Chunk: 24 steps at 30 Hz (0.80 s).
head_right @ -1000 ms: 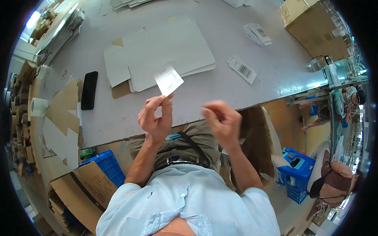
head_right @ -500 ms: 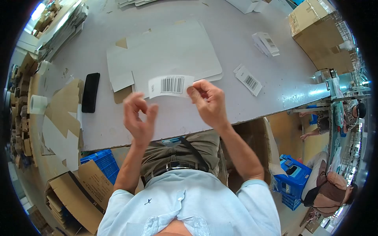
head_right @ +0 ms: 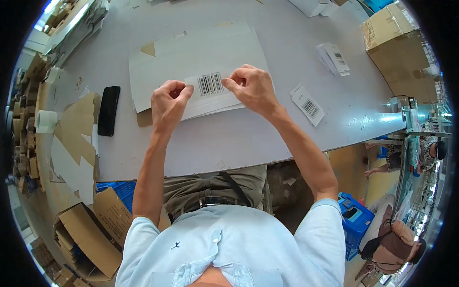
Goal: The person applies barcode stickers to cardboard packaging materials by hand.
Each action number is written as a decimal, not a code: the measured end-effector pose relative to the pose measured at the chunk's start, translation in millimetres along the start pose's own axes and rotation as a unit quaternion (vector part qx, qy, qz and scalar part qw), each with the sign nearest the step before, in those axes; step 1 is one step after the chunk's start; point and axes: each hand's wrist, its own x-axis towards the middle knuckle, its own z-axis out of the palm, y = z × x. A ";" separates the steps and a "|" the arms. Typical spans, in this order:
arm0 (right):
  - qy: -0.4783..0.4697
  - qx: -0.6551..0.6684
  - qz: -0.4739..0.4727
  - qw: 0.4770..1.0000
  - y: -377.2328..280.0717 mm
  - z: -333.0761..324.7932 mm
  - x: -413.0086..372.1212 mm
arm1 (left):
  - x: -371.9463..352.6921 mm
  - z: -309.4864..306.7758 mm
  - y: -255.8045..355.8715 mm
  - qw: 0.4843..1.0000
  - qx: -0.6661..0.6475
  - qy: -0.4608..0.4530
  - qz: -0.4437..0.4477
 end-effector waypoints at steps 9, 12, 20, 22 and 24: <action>0.010 -0.109 0.029 0.994 16.5 26.2 14.8 | 5.8 17.2 -1.0 0.977 0.207 0.036 0.027; 0.007 -0.120 0.035 0.992 14.2 25.2 16.5 | 5.4 19.1 -2.1 0.976 0.214 0.037 0.034; -0.053 -0.207 0.060 0.975 -4.5 17.1 18.8 | 10.0 18.3 -3.3 0.948 0.308 0.039 0.074; -0.055 -0.263 0.117 0.956 -7.1 7.7 19.0 | 11.1 4.6 -2.6 0.949 0.309 0.029 0.059; -0.025 -0.270 0.083 0.959 -0.3 -3.1 10.1 | 6.7 -6.7 -3.8 0.949 0.311 0.021 0.044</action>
